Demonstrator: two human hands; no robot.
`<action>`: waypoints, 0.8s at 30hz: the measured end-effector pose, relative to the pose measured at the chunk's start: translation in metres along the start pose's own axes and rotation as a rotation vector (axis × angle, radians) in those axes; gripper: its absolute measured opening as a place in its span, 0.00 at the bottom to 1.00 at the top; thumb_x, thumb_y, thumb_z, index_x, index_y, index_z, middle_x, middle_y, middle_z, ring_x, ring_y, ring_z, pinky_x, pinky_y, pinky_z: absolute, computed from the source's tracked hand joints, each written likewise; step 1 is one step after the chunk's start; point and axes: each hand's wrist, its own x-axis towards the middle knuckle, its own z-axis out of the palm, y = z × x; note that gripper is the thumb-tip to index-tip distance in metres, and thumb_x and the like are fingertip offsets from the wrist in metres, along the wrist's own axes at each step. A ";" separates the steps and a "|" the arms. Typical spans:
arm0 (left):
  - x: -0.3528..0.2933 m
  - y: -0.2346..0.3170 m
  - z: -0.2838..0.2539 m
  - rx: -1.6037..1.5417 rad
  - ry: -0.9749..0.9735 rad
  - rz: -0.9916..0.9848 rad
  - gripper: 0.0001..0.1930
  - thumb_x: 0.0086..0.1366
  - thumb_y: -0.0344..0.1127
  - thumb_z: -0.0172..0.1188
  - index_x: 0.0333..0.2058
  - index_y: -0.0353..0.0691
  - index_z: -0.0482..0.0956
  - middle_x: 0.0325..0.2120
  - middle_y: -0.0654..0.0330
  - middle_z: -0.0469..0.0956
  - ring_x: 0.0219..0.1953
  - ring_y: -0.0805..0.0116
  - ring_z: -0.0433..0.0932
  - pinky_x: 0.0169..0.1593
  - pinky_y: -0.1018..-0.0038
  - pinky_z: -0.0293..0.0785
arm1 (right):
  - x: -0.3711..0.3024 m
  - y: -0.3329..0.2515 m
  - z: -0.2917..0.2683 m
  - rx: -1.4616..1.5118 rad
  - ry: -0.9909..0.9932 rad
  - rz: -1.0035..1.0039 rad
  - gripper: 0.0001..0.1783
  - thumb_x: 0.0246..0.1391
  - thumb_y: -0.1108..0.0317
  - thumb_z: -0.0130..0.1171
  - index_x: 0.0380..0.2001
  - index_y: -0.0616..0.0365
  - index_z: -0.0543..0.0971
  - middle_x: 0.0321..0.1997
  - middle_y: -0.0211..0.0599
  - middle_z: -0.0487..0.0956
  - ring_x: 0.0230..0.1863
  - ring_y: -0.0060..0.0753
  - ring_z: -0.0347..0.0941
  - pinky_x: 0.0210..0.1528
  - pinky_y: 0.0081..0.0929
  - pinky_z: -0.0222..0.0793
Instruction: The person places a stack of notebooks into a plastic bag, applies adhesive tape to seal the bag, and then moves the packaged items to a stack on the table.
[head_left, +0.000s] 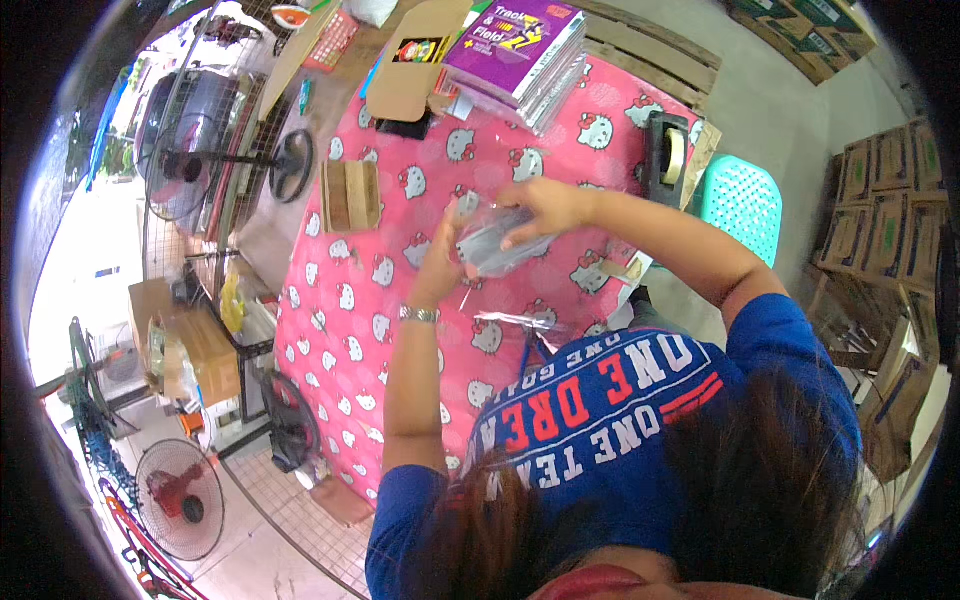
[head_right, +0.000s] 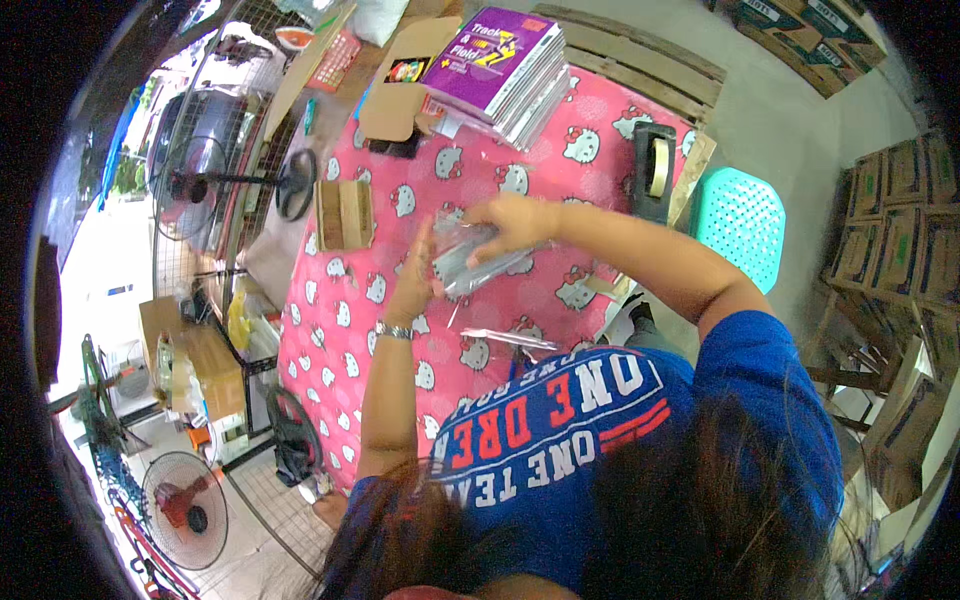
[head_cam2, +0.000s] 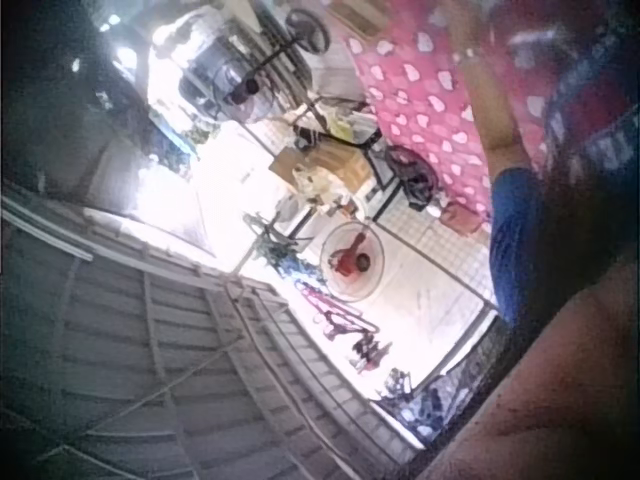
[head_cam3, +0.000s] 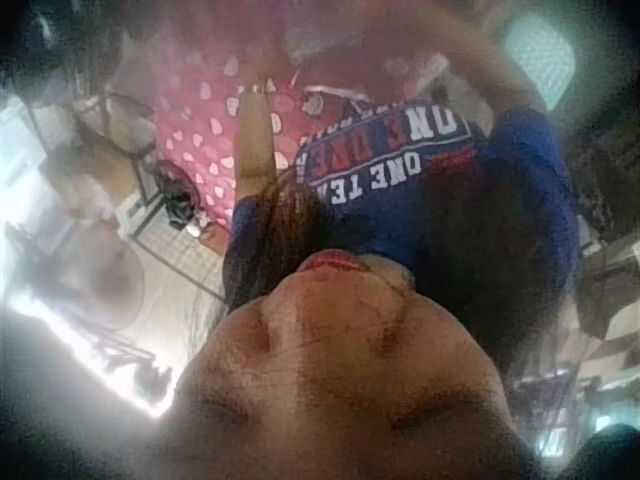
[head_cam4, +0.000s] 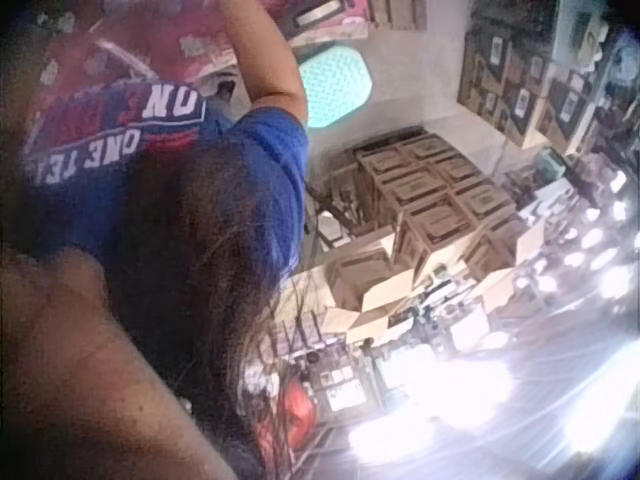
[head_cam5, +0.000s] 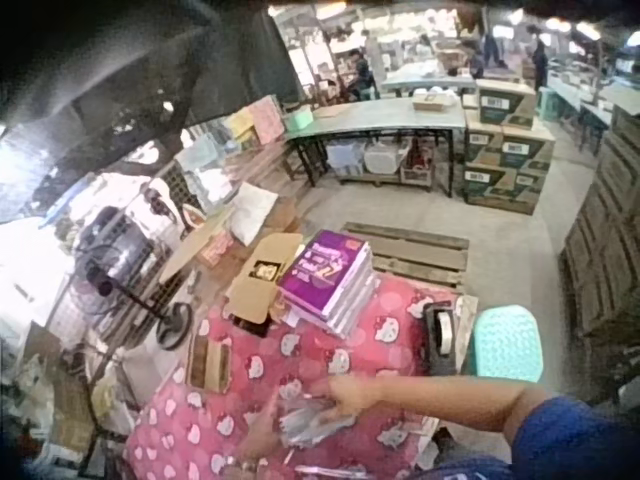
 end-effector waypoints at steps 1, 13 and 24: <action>0.003 0.005 0.002 -0.010 -0.015 0.007 0.49 0.42 0.49 0.73 0.62 0.41 0.58 0.57 0.50 0.65 0.60 0.56 0.63 0.61 0.62 0.59 | -0.015 -0.006 0.005 0.160 0.139 -0.086 0.45 0.40 0.49 0.68 0.61 0.53 0.62 0.46 0.46 0.76 0.43 0.47 0.75 0.47 0.35 0.70; -0.018 -0.018 0.037 0.836 0.251 0.189 0.17 0.46 0.32 0.68 0.37 0.41 0.79 0.38 0.56 0.77 0.40 0.57 0.72 0.47 0.64 0.68 | -0.017 -0.043 0.038 -0.225 0.344 0.127 0.46 0.46 0.59 0.62 0.66 0.51 0.51 0.31 0.48 0.78 0.35 0.50 0.76 0.44 0.46 0.69; 0.021 0.012 0.035 0.648 0.200 -0.506 0.24 0.41 0.37 0.72 0.42 0.47 0.82 0.25 0.64 0.80 0.34 0.69 0.75 0.44 0.67 0.65 | -0.201 0.089 0.057 0.048 1.347 1.003 0.17 0.49 0.63 0.62 0.38 0.65 0.78 0.26 0.34 0.78 0.26 0.33 0.73 0.33 0.29 0.70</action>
